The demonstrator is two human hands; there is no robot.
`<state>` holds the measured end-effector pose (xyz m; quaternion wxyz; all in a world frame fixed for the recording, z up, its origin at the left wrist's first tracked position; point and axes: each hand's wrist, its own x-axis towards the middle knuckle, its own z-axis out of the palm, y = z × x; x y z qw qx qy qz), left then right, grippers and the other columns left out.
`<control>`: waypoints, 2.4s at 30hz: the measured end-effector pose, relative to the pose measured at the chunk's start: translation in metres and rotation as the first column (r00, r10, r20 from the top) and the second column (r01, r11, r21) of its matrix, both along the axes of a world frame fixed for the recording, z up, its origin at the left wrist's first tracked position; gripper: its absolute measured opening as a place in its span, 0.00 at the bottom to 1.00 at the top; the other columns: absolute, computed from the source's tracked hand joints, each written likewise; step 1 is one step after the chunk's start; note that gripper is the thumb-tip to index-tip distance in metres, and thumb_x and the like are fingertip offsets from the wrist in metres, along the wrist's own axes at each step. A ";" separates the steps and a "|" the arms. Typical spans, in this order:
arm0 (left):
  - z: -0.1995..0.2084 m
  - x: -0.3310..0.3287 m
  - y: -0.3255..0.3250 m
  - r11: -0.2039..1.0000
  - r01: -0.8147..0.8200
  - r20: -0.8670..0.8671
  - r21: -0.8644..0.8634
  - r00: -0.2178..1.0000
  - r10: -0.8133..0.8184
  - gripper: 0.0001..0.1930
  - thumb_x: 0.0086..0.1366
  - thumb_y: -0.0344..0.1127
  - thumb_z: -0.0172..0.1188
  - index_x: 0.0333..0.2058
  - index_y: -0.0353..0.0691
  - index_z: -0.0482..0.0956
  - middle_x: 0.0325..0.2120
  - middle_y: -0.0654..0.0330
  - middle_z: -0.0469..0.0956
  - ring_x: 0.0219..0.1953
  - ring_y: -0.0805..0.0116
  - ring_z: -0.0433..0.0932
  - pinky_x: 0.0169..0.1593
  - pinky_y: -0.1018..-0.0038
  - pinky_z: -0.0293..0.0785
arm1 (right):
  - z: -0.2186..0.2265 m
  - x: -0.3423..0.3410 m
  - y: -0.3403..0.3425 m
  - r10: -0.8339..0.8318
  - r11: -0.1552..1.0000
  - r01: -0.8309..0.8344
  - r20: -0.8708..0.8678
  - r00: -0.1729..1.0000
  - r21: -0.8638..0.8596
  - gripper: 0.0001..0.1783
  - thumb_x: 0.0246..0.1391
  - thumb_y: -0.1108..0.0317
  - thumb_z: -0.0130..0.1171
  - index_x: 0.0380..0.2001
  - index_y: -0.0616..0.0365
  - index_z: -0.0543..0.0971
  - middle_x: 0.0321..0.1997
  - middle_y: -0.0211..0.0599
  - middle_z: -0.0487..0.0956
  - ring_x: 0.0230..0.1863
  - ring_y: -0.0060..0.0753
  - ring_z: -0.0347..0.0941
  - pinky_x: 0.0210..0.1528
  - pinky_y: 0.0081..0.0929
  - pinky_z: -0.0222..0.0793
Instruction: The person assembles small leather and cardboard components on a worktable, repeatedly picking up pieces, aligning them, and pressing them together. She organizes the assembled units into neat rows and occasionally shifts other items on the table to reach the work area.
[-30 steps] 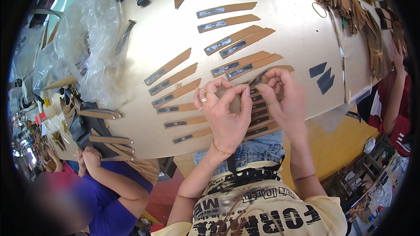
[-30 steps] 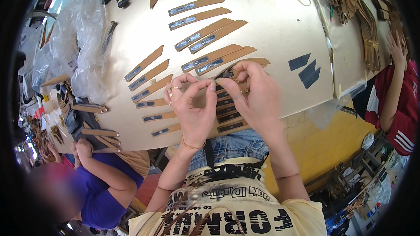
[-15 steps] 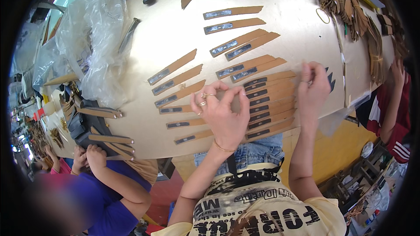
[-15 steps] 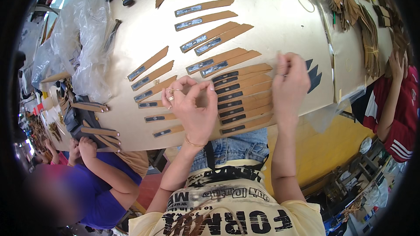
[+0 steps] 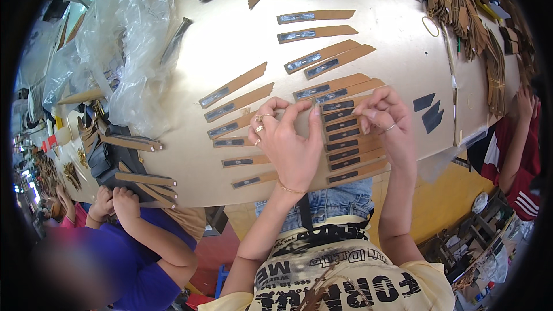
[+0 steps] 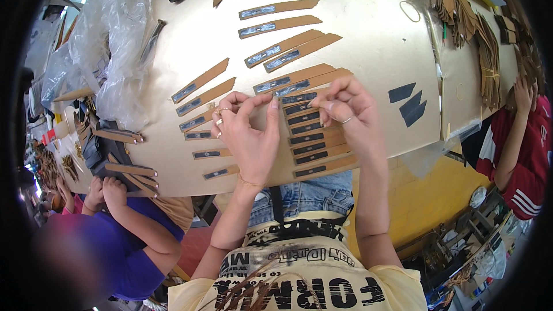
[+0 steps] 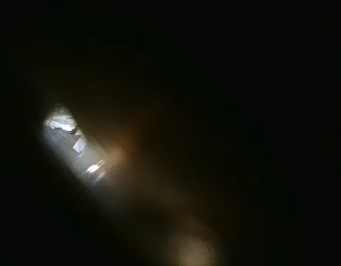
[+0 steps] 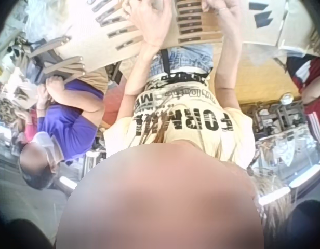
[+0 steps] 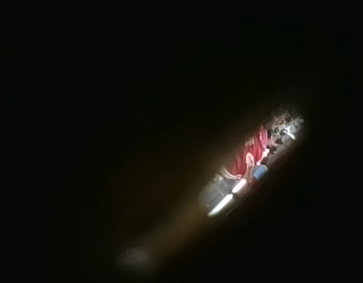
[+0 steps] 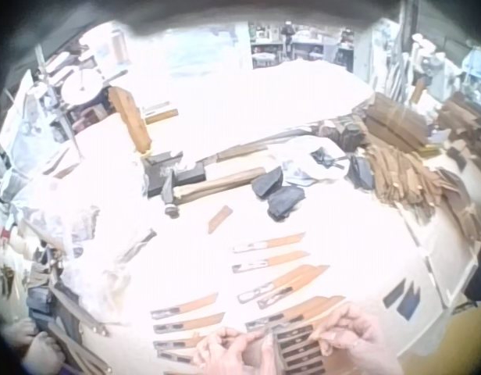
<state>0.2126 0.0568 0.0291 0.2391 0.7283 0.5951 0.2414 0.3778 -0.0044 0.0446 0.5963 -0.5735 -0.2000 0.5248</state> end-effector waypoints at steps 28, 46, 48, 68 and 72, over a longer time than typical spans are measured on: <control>0.011 0.003 0.010 0.991 0.125 -0.055 -0.044 0.990 -0.128 0.06 0.60 0.41 0.66 0.32 0.49 0.84 0.39 0.62 0.70 0.46 0.56 0.65 0.51 0.58 0.54 | 0.008 -0.004 0.002 0.191 0.970 -0.049 0.620 0.761 -0.239 0.07 0.54 0.73 0.65 0.34 0.63 0.78 0.27 0.33 0.73 0.24 0.21 0.66 0.27 0.21 0.66; 0.005 0.019 0.008 0.994 0.103 -0.044 -0.025 0.994 -0.104 0.05 0.59 0.39 0.65 0.31 0.48 0.85 0.40 0.61 0.70 0.47 0.56 0.65 0.51 0.59 0.54 | 0.004 -0.020 0.016 0.233 0.973 -0.125 0.847 0.477 -0.196 0.06 0.61 0.71 0.57 0.35 0.64 0.79 0.33 0.43 0.76 0.31 0.48 0.75 0.33 0.38 0.72; 0.006 0.020 0.008 0.994 0.109 -0.066 0.004 0.992 -0.109 0.05 0.59 0.39 0.65 0.33 0.49 0.85 0.40 0.61 0.70 0.48 0.56 0.65 0.51 0.59 0.54 | 0.004 -0.021 0.019 0.244 0.970 -0.116 0.855 0.458 -0.215 0.06 0.61 0.70 0.57 0.35 0.63 0.78 0.33 0.44 0.76 0.31 0.52 0.75 0.34 0.41 0.72; 0.009 0.024 0.010 0.981 0.158 0.069 -0.115 0.986 -0.151 0.03 0.61 0.34 0.64 0.32 0.44 0.83 0.37 0.62 0.70 0.43 0.59 0.66 0.49 0.62 0.55 | 0.012 -0.022 0.015 0.253 0.967 -0.151 0.844 0.473 -0.205 0.07 0.60 0.72 0.58 0.38 0.64 0.80 0.32 0.42 0.75 0.29 0.47 0.74 0.31 0.38 0.69; 0.015 0.024 0.008 0.966 0.179 0.098 -0.189 0.982 -0.162 0.04 0.61 0.34 0.63 0.33 0.44 0.82 0.42 0.58 0.70 0.48 0.55 0.65 0.52 0.59 0.56 | 0.013 -0.024 0.015 0.257 0.966 -0.133 0.837 0.482 -0.220 0.07 0.60 0.70 0.57 0.37 0.62 0.80 0.33 0.41 0.75 0.30 0.49 0.76 0.31 0.40 0.70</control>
